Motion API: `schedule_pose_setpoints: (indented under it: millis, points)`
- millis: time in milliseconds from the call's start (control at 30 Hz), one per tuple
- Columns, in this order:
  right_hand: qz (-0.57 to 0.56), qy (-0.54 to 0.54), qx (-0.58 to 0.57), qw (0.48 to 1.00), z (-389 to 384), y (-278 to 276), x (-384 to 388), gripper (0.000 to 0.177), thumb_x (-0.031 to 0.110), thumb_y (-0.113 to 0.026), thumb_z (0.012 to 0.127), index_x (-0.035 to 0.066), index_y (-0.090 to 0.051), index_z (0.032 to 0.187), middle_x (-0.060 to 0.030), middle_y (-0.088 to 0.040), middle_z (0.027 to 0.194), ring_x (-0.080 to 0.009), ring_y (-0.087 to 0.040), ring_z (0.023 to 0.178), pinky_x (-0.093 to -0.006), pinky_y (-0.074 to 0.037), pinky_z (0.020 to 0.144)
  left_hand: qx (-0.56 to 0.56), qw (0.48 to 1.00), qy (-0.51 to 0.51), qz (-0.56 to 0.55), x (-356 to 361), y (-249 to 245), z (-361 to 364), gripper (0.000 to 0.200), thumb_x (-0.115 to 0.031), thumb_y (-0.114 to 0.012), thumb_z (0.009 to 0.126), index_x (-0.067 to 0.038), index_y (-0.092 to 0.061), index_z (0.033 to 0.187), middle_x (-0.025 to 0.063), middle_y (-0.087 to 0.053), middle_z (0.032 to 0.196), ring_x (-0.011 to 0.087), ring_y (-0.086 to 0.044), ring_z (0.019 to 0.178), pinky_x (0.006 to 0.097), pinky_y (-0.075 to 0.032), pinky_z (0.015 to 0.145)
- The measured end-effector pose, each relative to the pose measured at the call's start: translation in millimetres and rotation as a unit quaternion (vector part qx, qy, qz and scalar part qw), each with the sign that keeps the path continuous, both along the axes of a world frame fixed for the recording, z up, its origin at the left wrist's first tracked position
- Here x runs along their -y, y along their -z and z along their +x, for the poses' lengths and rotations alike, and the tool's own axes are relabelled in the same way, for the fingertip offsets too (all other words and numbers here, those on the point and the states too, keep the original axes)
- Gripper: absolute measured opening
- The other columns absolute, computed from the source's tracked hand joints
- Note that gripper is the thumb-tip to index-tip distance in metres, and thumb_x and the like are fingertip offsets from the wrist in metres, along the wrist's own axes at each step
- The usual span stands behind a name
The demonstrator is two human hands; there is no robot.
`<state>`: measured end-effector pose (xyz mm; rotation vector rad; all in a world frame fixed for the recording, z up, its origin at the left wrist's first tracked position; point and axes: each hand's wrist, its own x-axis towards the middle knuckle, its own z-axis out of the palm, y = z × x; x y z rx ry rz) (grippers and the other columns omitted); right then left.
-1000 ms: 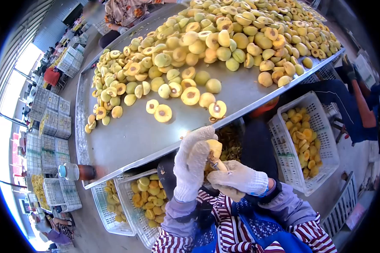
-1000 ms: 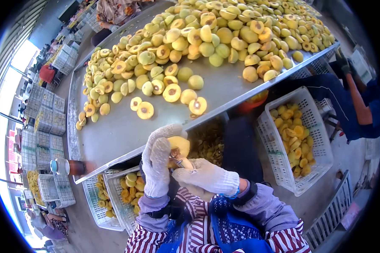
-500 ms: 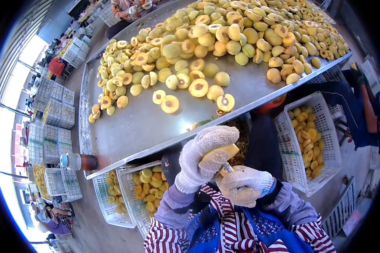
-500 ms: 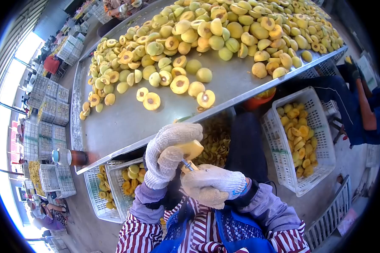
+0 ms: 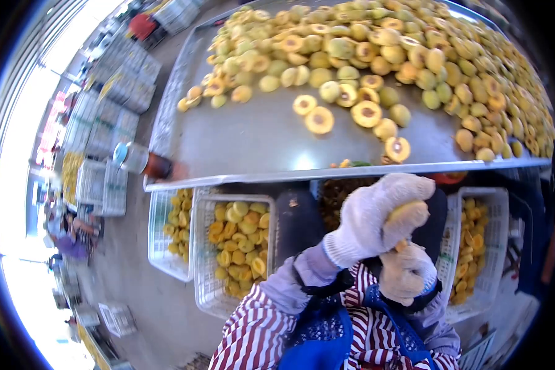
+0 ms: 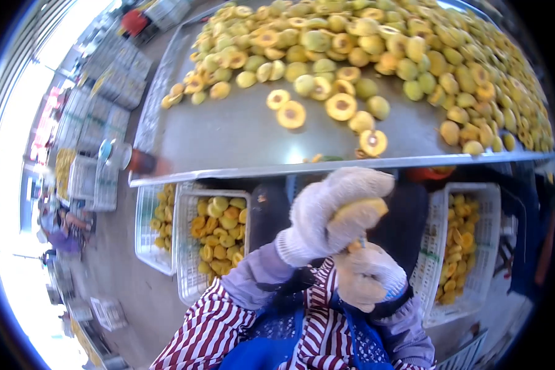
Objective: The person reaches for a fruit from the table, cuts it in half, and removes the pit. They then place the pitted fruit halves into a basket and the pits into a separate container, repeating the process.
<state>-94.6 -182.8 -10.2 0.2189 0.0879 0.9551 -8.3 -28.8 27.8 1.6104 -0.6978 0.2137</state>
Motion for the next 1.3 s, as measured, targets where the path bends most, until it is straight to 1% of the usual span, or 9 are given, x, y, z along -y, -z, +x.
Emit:
schedule_pose_setpoints:
  millis: [233,400,533,700,867,967,1100,1200,1300]
  points:
    - [-0.332,0.011,0.154,0.931,-8.1,15.1,15.3,0.030,0.026,-0.041,0.098,0.005,-0.049,0.119,-0.0032,-0.047,0.050,-0.0162,-0.038,0.028,-0.0315,-0.036,0.028,-0.378,0.904,0.143,-0.141,-20.6,16.1,-12.3,0.034,-0.022,-0.070,0.088,-0.005,-0.066,0.117,0.0141,-0.069,0.108,0.0281,-0.068,0.094,0.0348,-0.054,0.081]
    - [-0.358,0.004,0.053,0.932,-15.8,10.8,-0.7,0.027,0.030,-0.045,0.097,0.007,-0.052,0.106,-0.0034,-0.050,0.055,-0.0192,-0.044,0.032,-0.0348,-0.037,0.030,-0.056,0.998,-0.014,-0.002,-31.2,12.3,-16.7,0.035,-0.024,-0.069,0.089,-0.003,-0.065,0.117,0.0113,-0.070,0.109,0.0250,-0.069,0.096,0.0347,-0.054,0.082]
    - [0.015,-0.152,-0.054,0.987,-1.8,15.3,-19.0,0.024,0.032,-0.050,0.096,0.009,-0.055,0.101,-0.0034,-0.050,0.056,-0.0194,-0.045,0.036,-0.0343,-0.036,0.033,0.075,0.993,-0.056,-0.076,-29.5,23.5,-13.8,0.037,-0.025,-0.070,0.089,0.000,-0.063,0.117,0.0159,-0.068,0.111,0.0273,-0.068,0.099,0.0357,-0.055,0.082]
    - [-0.308,-0.099,0.160,0.933,14.6,-28.2,-25.0,0.026,0.030,-0.064,0.094,0.005,-0.059,0.095,-0.0016,-0.057,0.069,-0.0106,-0.053,0.052,-0.0241,-0.043,0.046,-0.510,0.775,0.085,-0.364,-22.4,0.7,-36.2,0.064,-0.054,-0.051,0.097,0.002,-0.055,0.128,0.0182,-0.066,0.115,0.0264,-0.068,0.097,0.0385,-0.056,0.086]
    - [-0.367,-0.145,0.250,0.884,11.0,-18.0,-25.3,0.027,0.024,-0.068,0.089,0.000,-0.058,0.093,-0.0025,-0.054,0.058,-0.0119,-0.049,0.040,-0.0259,-0.037,0.034,-0.536,0.728,0.074,-0.422,-25.2,16.3,-22.2,0.060,-0.056,-0.052,0.096,-0.005,-0.054,0.127,0.0145,-0.065,0.111,0.0261,-0.069,0.090,0.0282,-0.058,0.057]
    - [-0.005,-0.251,0.020,0.968,13.5,9.7,-15.9,0.021,0.021,-0.067,0.091,0.003,-0.058,0.088,-0.0015,-0.053,0.057,-0.0081,-0.045,0.039,-0.0250,-0.032,0.033,-0.432,0.830,-0.060,-0.349,-46.0,33.0,-16.5,0.059,-0.056,-0.048,0.098,-0.005,-0.053,0.127,0.0124,-0.065,0.112,0.0232,-0.068,0.093,0.0294,-0.058,0.060]
    - [-0.374,-0.202,0.198,0.883,23.0,-17.5,2.0,0.024,0.024,-0.064,0.093,0.007,-0.055,0.080,0.0001,-0.049,0.052,-0.0070,-0.041,0.036,-0.0227,-0.028,0.032,-0.214,0.878,-0.410,-0.123,-134.7,72.9,-40.9,0.043,-0.038,-0.043,0.105,-0.003,-0.058,0.124,0.0123,-0.064,0.116,0.0195,-0.062,0.103,0.0346,-0.055,0.083]
    - [-0.464,-0.225,0.226,0.827,26.8,-7.1,-2.8,0.026,0.029,-0.063,0.094,0.009,-0.054,0.081,0.0018,-0.048,0.052,-0.0057,-0.041,0.036,-0.0210,-0.028,0.032,-0.182,0.692,-0.423,0.556,-211.4,91.5,-67.9,0.038,-0.029,-0.072,0.084,-0.010,-0.065,0.117,0.0123,-0.064,0.121,0.0336,-0.057,0.115,0.0434,-0.045,0.100]
    - [-0.472,-0.242,0.243,0.812,40.9,-0.9,-16.0,0.026,0.032,-0.063,0.095,0.010,-0.055,0.085,0.0019,-0.049,0.054,-0.0055,-0.041,0.037,-0.0205,-0.029,0.032,-0.103,0.755,-0.434,0.480,-211.2,103.1,-55.2,0.039,-0.025,-0.075,0.080,-0.009,-0.065,0.114,0.0117,-0.063,0.123,0.0318,-0.055,0.119,0.0424,-0.045,0.100]
